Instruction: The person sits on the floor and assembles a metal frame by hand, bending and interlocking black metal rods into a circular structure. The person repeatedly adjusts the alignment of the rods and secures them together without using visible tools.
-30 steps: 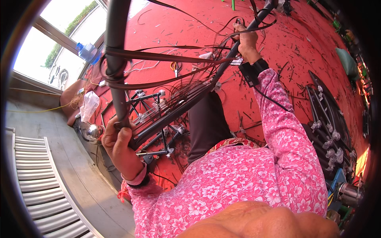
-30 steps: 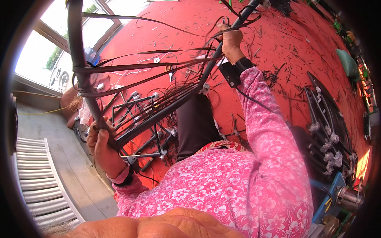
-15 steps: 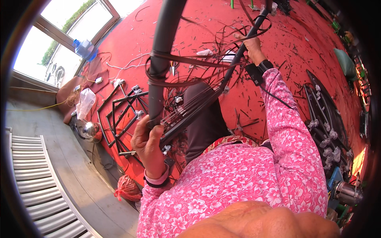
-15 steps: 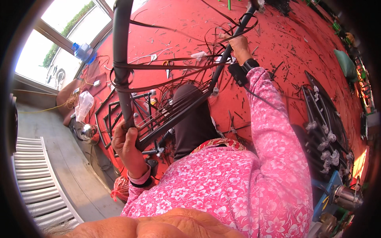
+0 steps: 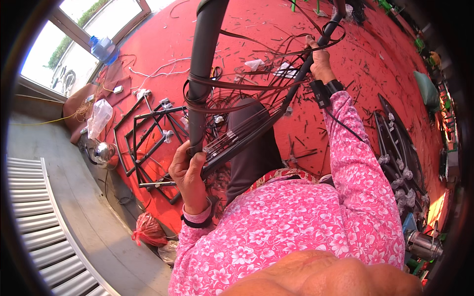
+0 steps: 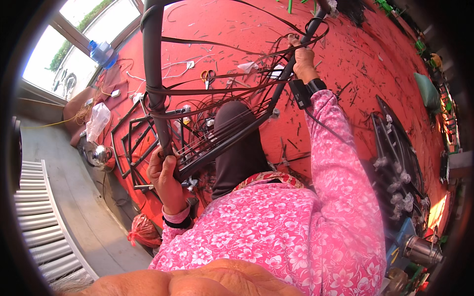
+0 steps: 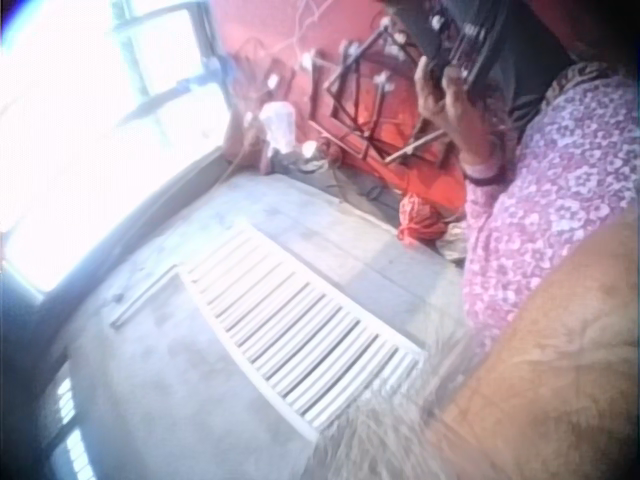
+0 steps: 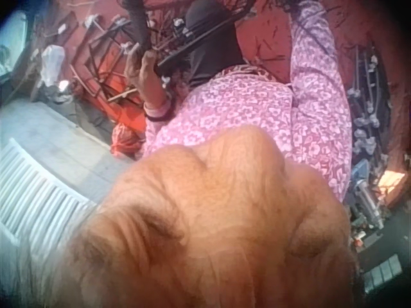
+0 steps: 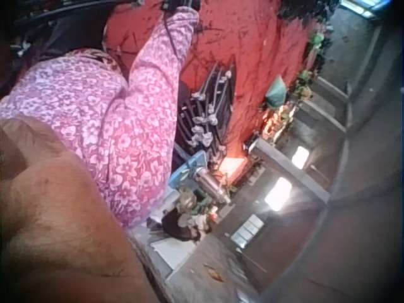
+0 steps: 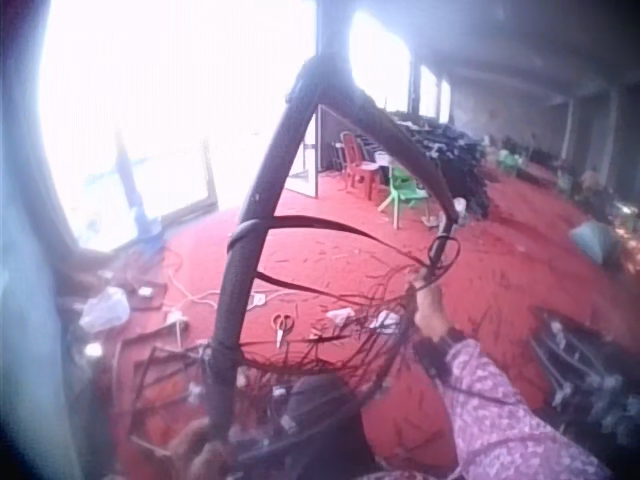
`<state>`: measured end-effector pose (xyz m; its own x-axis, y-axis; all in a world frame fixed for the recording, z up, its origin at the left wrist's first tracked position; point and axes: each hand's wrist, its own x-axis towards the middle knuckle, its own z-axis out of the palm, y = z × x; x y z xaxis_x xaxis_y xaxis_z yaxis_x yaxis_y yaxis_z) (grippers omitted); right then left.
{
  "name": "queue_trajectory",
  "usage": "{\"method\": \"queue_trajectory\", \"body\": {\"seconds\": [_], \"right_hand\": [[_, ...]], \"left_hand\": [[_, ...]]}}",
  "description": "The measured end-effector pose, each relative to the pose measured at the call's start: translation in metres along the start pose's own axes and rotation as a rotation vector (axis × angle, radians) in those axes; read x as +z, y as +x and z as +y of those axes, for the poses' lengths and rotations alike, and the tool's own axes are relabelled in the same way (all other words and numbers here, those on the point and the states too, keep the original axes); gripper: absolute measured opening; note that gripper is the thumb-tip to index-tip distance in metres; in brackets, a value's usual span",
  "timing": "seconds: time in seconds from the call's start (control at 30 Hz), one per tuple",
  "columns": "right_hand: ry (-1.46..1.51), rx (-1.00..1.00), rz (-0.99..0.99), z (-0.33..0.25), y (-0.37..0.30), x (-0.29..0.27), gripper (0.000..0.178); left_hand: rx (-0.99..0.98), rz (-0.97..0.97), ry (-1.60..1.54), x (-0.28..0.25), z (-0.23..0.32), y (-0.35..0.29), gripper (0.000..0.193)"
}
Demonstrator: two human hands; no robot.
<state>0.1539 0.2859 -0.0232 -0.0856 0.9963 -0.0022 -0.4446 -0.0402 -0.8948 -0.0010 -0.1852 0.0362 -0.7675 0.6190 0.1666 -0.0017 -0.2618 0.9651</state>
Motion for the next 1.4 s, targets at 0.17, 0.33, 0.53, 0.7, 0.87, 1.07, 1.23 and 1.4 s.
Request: {"method": "queue_trajectory", "body": {"seconds": [0.17,0.33,0.53,0.7,0.87,1.07,1.23,1.4], "right_hand": [[0.047,0.169,-0.047,-0.011,-0.003,0.0,0.022],[0.178,0.138,-0.281,-0.015,-0.008,-0.005,0.021],[0.278,0.267,-0.452,-0.014,-0.001,-0.016,0.015],[0.298,0.269,-0.449,-0.009,0.006,-0.021,0.005],[0.371,0.353,-0.571,-0.007,0.002,-0.021,0.009],[-0.185,0.052,-0.354,-0.009,-0.012,-0.005,0.015],[-0.501,-0.203,-0.385,-0.015,-0.015,-0.009,0.028],[-0.655,-0.156,-0.464,-0.027,-0.013,-0.025,0.026]], "left_hand": [[0.008,0.028,0.023,0.0,-0.004,0.003,0.016],[0.009,0.037,0.011,0.0,-0.007,0.001,0.016],[0.005,0.062,-0.028,-0.008,-0.012,0.005,0.025],[0.014,0.086,-0.037,-0.009,-0.014,0.007,0.02],[-0.006,0.105,-0.058,-0.008,-0.01,0.014,0.014],[-0.021,0.121,-0.058,-0.004,0.002,0.02,0.012],[-0.005,0.08,-0.033,-0.007,0.012,0.027,0.019],[0.021,0.03,-0.002,-0.004,0.019,0.032,0.016]]}}
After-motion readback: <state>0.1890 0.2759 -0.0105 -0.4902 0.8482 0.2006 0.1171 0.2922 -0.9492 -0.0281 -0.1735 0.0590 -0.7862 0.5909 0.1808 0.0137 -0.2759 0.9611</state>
